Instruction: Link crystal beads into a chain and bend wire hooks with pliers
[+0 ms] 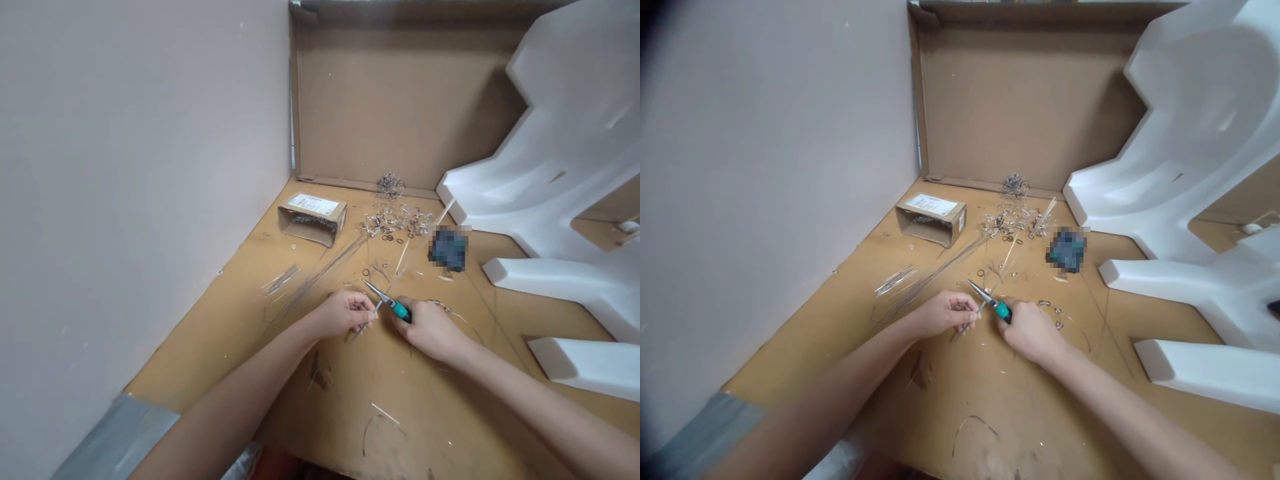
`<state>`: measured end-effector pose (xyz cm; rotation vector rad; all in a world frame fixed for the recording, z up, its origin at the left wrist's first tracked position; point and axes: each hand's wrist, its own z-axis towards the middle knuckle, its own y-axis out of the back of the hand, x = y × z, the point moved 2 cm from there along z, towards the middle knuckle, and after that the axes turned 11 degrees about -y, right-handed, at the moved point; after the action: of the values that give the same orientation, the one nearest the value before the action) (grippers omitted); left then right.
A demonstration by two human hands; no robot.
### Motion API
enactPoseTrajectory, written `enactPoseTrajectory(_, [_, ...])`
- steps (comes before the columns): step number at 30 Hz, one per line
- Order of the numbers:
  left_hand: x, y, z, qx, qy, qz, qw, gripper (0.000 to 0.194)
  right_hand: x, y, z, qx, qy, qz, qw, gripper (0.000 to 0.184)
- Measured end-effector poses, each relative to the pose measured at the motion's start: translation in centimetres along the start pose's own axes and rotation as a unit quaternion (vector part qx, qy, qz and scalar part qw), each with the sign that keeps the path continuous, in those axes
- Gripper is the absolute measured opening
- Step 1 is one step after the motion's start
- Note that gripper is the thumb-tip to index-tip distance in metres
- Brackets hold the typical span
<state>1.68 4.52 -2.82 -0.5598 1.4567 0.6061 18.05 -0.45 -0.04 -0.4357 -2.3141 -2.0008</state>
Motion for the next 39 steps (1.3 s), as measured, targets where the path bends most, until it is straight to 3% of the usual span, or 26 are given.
enactPoseTrajectory(12, [0.6, 0.1, 0.2, 0.009, 0.009, 0.034, 0.999, 0.015, 0.0, -0.5, 0.2, -0.034, -0.004, -0.038, 0.999, 0.019])
enactPoseTrajectory(23, [0.4, 0.4, 0.0, 0.013, -0.012, 0.04, 0.999, 0.019, -0.2, -1.2, 0.3, -0.009, -0.035, 0.037, 0.999, 0.015])
enactPoseTrajectory(31, [0.3, 0.3, -0.3, 0.042, 0.014, -0.021, 0.999, 0.025, -0.7, 0.0, 0.1, 0.146, 0.011, 0.201, 0.969, 0.007])
enactPoseTrajectory(35, [-0.2, 0.1, -0.5, 0.052, 0.014, -0.042, 0.998, 0.028, -0.9, 0.5, -0.4, 0.235, 0.036, 0.272, 0.932, 0.012])
enactPoseTrajectory(39, [-0.5, 0.0, -0.6, 0.071, 0.031, -0.068, 0.995, 0.029, -0.7, 0.2, -1.3, 0.319, 0.02, 0.373, 0.871, 0.016])
